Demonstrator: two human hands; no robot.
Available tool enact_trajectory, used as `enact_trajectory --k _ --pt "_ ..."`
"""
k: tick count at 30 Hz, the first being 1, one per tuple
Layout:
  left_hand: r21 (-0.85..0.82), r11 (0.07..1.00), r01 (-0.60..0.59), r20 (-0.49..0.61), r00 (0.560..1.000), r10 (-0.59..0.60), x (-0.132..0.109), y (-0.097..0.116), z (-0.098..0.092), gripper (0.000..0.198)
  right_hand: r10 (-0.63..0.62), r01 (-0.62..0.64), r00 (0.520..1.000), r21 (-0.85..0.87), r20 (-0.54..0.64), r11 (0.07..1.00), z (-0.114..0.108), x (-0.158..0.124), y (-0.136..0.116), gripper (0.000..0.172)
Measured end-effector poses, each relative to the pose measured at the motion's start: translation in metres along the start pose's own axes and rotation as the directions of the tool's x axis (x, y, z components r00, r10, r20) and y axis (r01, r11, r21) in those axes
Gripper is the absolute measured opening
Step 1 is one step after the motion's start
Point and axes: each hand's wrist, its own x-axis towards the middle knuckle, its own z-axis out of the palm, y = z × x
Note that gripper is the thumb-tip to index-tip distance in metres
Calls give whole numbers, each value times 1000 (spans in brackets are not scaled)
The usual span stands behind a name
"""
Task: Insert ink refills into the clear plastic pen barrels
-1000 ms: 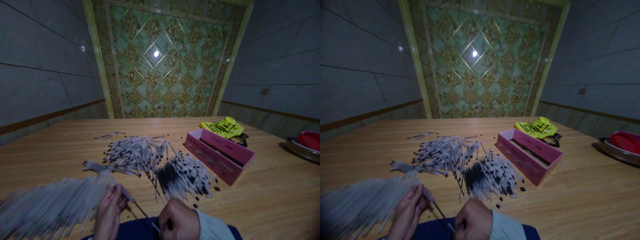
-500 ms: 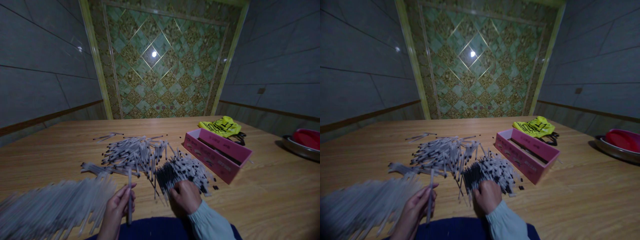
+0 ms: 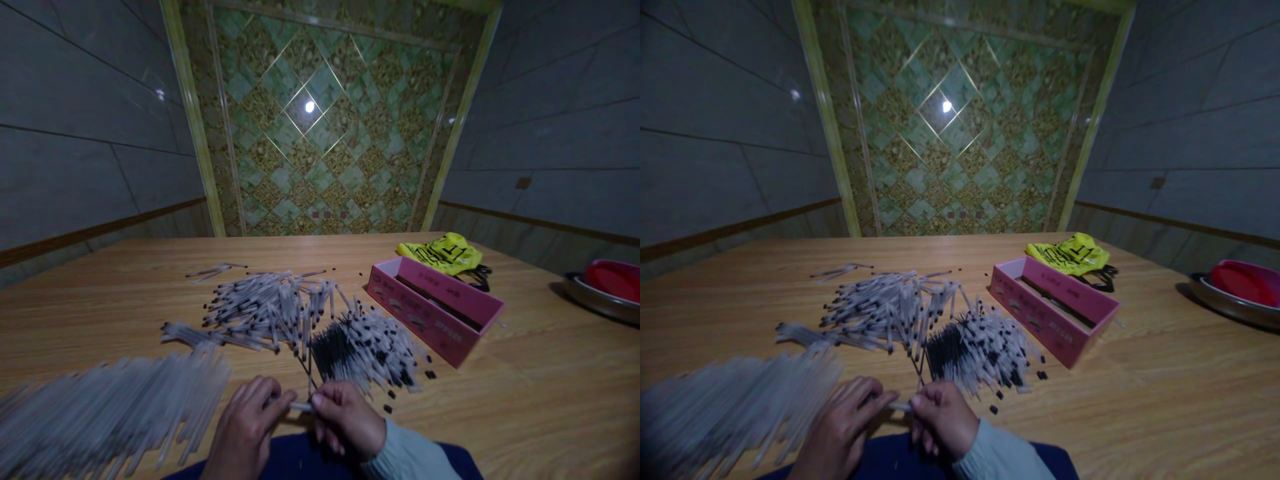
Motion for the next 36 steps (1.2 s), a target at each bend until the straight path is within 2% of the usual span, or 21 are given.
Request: enact_trajectory --k 3,5,6,8,10,11,12,16,22,24,26,28,30,32,34,35,36 --pt "-10 1000 -24 12 1000 24 0 0 1 42 82 -82 996 -17 30 997 0 -2 4 54" --pt "-36 998 -44 4 999 44 -1 -1 1 41 165 -167 985 35 54 985 -1 -3 2 51" --pt "-46 998 -53 2 999 53 -1 -1 0 40 219 -227 971 85 98 970 -1 -4 0 47" --pt "-48 996 -74 -2 997 74 -1 -2 -1 35 304 -362 914 204 270 909 -2 -4 -3 40" --pt "-25 995 -93 -4 996 93 -1 -2 -2 31 309 -462 841 289 445 839 -4 -3 -5 35" --pt "-11 995 -96 -5 995 96 0 -2 -2 30 287 -476 823 317 491 821 -5 -3 -5 36" --pt "0 995 -100 -6 995 100 0 -1 -3 29 259 -465 824 341 504 817 -6 -3 -4 37" --pt "6 995 -102 4 995 102 1 1 -6 23 144 -313 894 363 424 878 -8 -6 -2 41" --pt "16 995 -99 54 994 98 2 4 -6 20 88 -189 939 284 333 940 -7 -10 -6 39" --pt "15 997 -73 57 996 72 1 5 -5 18 97 -148 959 178 268 973 -7 -10 -6 42" --pt "20 999 -43 80 996 41 -1 6 -3 17 84 -85 983 1 162 996 -5 -9 -5 44" --pt "34 999 0 143 990 -5 -3 7 -1 18 -5 17 998 -230 55 973 -3 -9 -5 43" --pt "51 995 88 236 967 -98 -3 9 -1 21 -203 185 979 -507 19 842 -2 -12 -8 38" --pt "43 976 215 336 916 -217 -2 12 -1 27 -396 344 911 -742 116 575 -2 -16 -13 31" --pt "11 945 326 418 857 -300 0 14 -2 34 -478 428 843 -845 246 321 -2 -20 -18 24" --pt "-4 931 365 442 836 -326 0 15 -2 37 -491 443 826 -859 278 258 -3 -21 -20 23" --pt "-10 921 390 445 826 -345 1 15 -2 38 -506 439 818 -865 272 245 -3 -21 -20 23"
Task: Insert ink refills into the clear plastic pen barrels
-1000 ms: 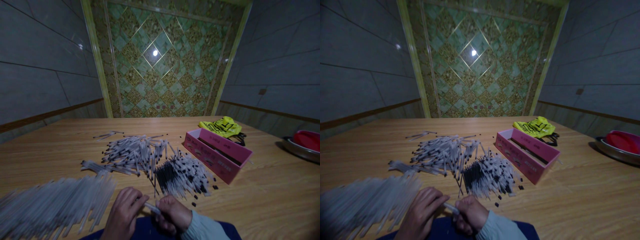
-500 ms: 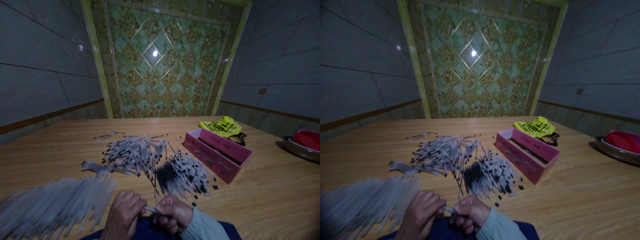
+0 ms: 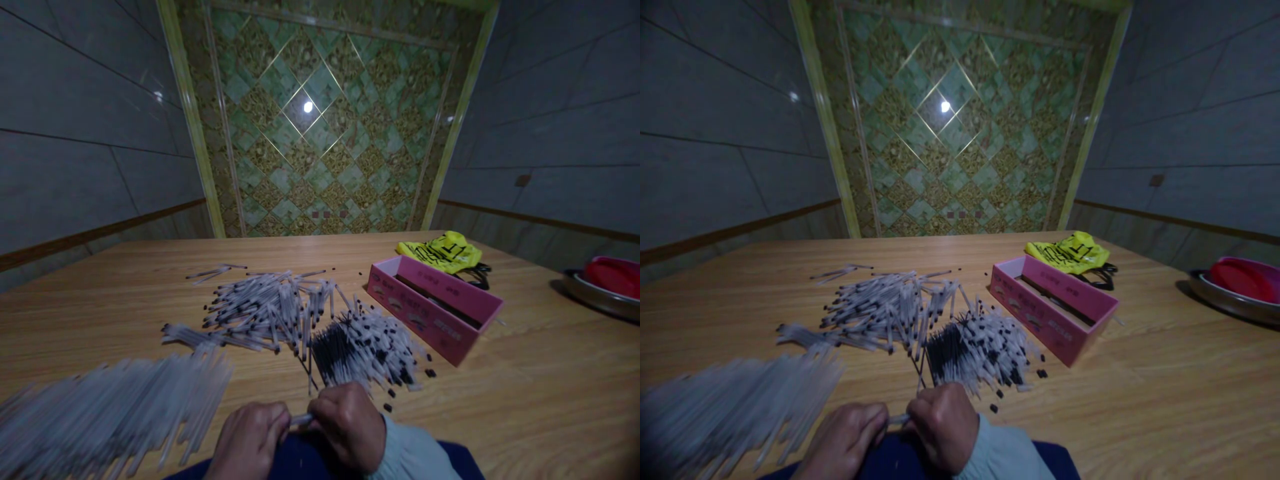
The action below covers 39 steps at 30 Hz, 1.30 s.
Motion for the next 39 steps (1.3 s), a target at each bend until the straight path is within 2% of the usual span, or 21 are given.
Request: enact_trajectory --k 1,3,4,6,8,9,11,13,16,18,21,23,25,28,30,31,33,34,36,37,39 --pt "-2 1000 7 -18 1000 -7 0 -1 0 37 37 -36 999 29 -32 999 1 1 0 24" --pt "40 999 -33 -91 995 36 1 -3 1 30 218 -199 974 236 -57 951 8 2 3 30" --pt "76 994 -74 -129 988 83 2 -4 1 26 331 -307 944 395 8 866 13 3 4 39" --pt "153 974 -168 -188 963 195 3 -6 2 19 456 -500 852 660 258 561 24 4 8 61" --pt "216 950 -226 -232 933 275 3 -6 1 19 426 -599 776 755 465 267 32 4 10 73" --pt "238 940 -245 -249 920 303 3 -6 1 20 401 -619 754 768 520 167 34 4 11 73" --pt "259 930 -259 -282 901 330 3 -7 0 21 354 -621 742 783 569 42 33 3 11 60" --pt "256 938 -233 -324 893 311 1 -11 0 20 347 -572 769 820 537 -2 28 3 10 49" --pt "242 954 -176 -389 883 261 0 -17 -1 17 444 -440 815 896 372 56 20 5 12 47" --pt "247 951 -188 -394 877 275 0 -18 -2 17 502 -413 800 908 328 65 16 6 14 51" --pt "265 934 -239 -365 872 327 1 -13 -2 18 514 -517 742 855 429 33 17 6 14 64" --pt "270 927 -260 -345 873 345 2 -8 -1 18 472 -598 715 801 516 31 21 6 12 69" --pt "263 927 -267 -329 879 346 2 -5 1 18 428 -623 717 781 550 40 25 5 10 64" --pt "234 941 -245 -312 898 311 1 -3 4 19 410 -589 757 803 509 90 29 4 10 55" --pt "208 953 -219 -294 916 275 0 -2 6 19 414 -542 801 819 433 191 31 3 11 54" --pt "191 960 -204 -281 926 253 0 -2 6 19 426 -503 828 818 364 279 31 2 10 53" --pt "138 979 -153 -246 952 183 -1 1 5 22 440 -414 880 741 178 528 28 1 8 47" --pt "98 988 -116 -219 966 135 0 2 4 23 425 -367 902 651 76 664 25 0 6 43" --pt "-19 999 -32 -143 989 29 1 4 2 29 327 -274 943 401 -68 874 18 0 1 33" --pt "-96 995 3 -102 995 -12 2 4 2 33 250 -217 964 277 -87 936 13 1 -1 29" --pt "-296 954 39 -21 999 -47 3 2 2 39 72 -67 995 76 -67 995 3 1 -3 27"
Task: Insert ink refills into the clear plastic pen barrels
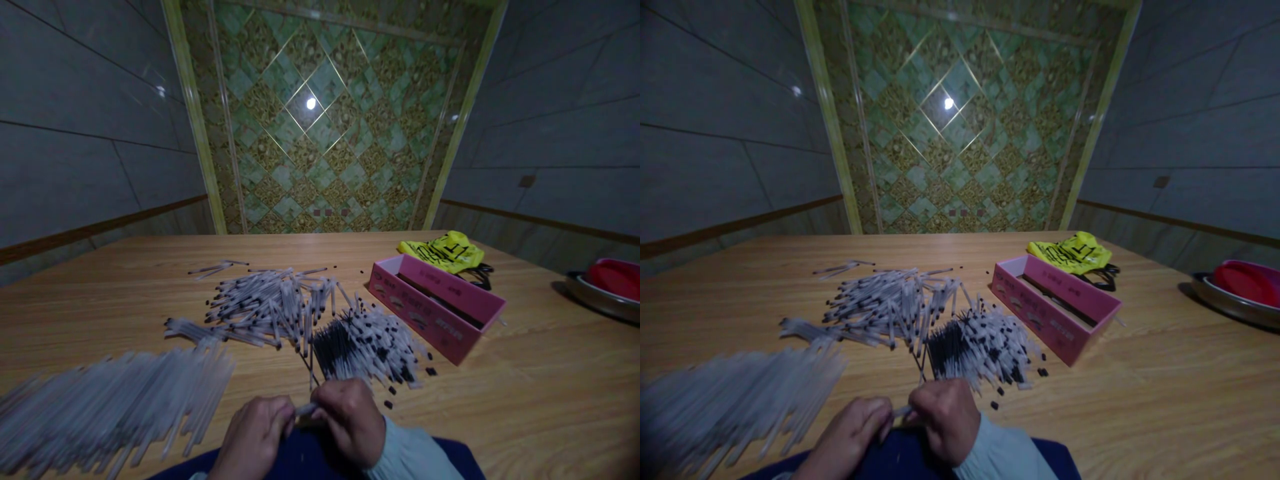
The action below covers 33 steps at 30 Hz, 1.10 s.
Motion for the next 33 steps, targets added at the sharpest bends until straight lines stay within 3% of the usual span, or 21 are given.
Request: enact_trajectory --k 3,5,6,7,9,11,14,18,23,28,30,33 --pt "-393 915 93 227 974 -1 0 -8 1 53 -235 234 972 -137 5 963 -17 -1 4 31" --pt "-585 777 231 396 918 25 -1 -14 2 56 -262 241 955 -156 -135 958 -30 -2 11 32" --pt "-653 696 297 426 904 14 0 -17 2 54 -211 178 943 -147 -258 973 -36 -3 17 30" --pt "-724 599 344 424 906 -7 0 -18 2 50 -117 76 913 -119 -390 990 -42 -3 23 27" --pt "-858 381 345 353 934 -50 3 -20 1 43 119 -158 803 -16 -584 987 -50 -2 38 23" --pt "-944 191 268 259 963 -73 6 -21 -1 37 313 -337 712 86 -628 938 -54 -1 55 25" --pt "-986 49 160 153 979 -137 11 -26 -5 27 446 -469 677 125 -585 874 -55 -1 82 33" --pt "-997 -46 68 77 971 -225 10 -31 -10 21 462 -512 659 96 -593 853 -54 -3 106 38" --pt "-998 -65 15 38 926 -375 9 -23 -18 33 374 -471 656 31 -655 881 -50 -4 114 40" --pt "-1000 2 1 0 861 -508 12 -22 -21 43 347 -434 660 39 -667 900 -48 -5 116 38" --pt "-994 105 0 -57 840 -539 13 -27 -24 44 341 -435 658 31 -671 900 -49 -5 116 38" --pt "-922 385 44 -216 766 -605 12 -41 -37 52 339 -460 650 3 -680 888 -51 -6 113 37"
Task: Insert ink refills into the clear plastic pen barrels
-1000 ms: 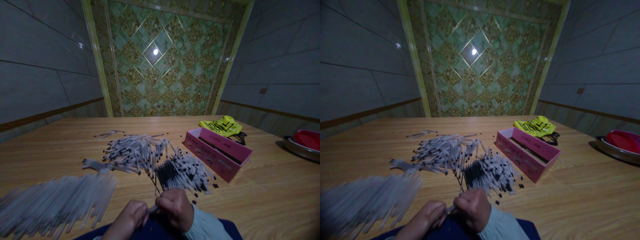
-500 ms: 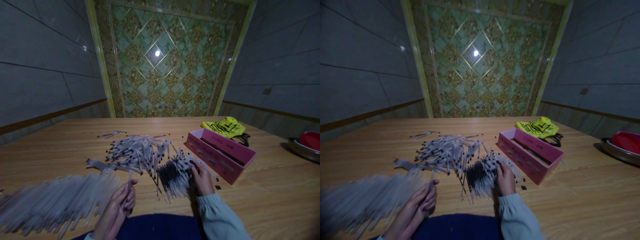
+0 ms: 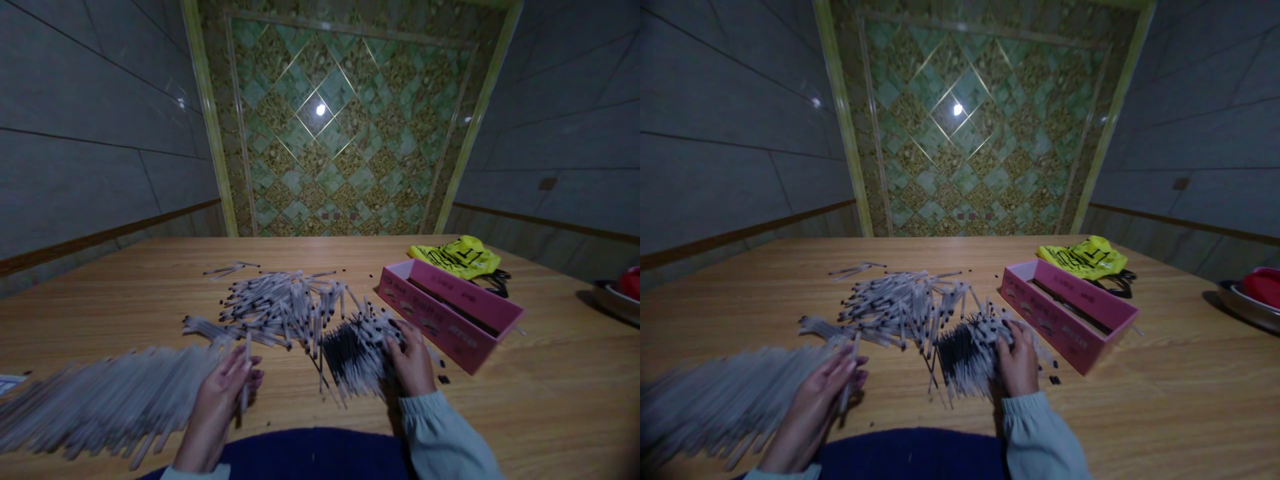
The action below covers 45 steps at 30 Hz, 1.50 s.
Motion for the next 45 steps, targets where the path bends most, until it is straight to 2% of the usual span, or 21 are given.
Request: enact_trajectory --k 2,3,4,5,6,8,10,12,14,17,20,22,26,29,32,34,37,42,45 --pt "299 947 -116 -143 976 165 9 6 -16 53 2 -2 1000 -16 -2 1000 -2 0 -3 36" --pt "501 847 -176 -185 935 303 13 8 -25 48 -1 1 1000 -17 -3 1000 -2 0 -5 35" --pt "711 666 -224 -134 887 442 16 10 -34 43 -8 8 1000 -15 -4 1000 -3 -1 -8 34" --pt "850 467 -242 -73 825 561 20 12 -43 39 -18 18 1000 -6 -4 1000 -3 -1 -11 32" --pt "917 310 -252 10 790 613 22 12 -50 38 -31 31 1000 9 1 999 -2 -3 -15 30" --pt "967 101 -232 114 758 642 25 11 -60 39 -66 63 997 60 36 996 0 -7 -26 26" --pt "982 12 -189 140 769 624 26 9 -64 38 -110 96 988 125 110 987 5 -13 -40 22" --pt "989 -31 -148 137 788 601 26 6 -64 37 -160 124 963 171 215 977 12 -19 -57 21" --pt "989 -65 -132 145 801 581 26 4 -64 37 -209 158 915 172 345 972 21 -24 -76 20" --pt "985 -119 -128 173 799 575 27 1 -63 37 -281 259 814 115 509 959 38 -28 -101 19" --pt "976 -158 -147 213 780 589 29 -2 -61 35 -325 383 736 31 594 923 58 -27 -117 20" --pt "967 -158 -201 256 759 599 29 -4 -56 34 -323 447 710 -47 626 893 71 -26 -122 22" --pt "909 -101 -404 379 703 601 25 -10 -36 30 -293 519 710 -194 640 833 88 -25 -126 24" --pt "826 -22 -563 479 681 554 19 -17 -18 27 -277 527 709 -227 649 819 94 -24 -130 19" --pt "743 45 -667 559 657 506 14 -25 -6 25 -244 511 708 -241 662 825 96 -24 -135 21" --pt "710 81 -699 585 651 483 12 -29 -2 25 -230 506 708 -252 668 825 97 -23 -137 21" --pt "702 120 -702 585 665 465 12 -33 0 25 -218 506 702 -260 678 822 97 -21 -141 22" --pt "702 144 -697 571 673 470 14 -34 0 24 -218 500 707 -258 673 827 102 -18 -148 21" --pt "698 167 -696 554 673 489 13 -34 -1 23 -200 441 743 -243 639 864 106 -16 -149 19"
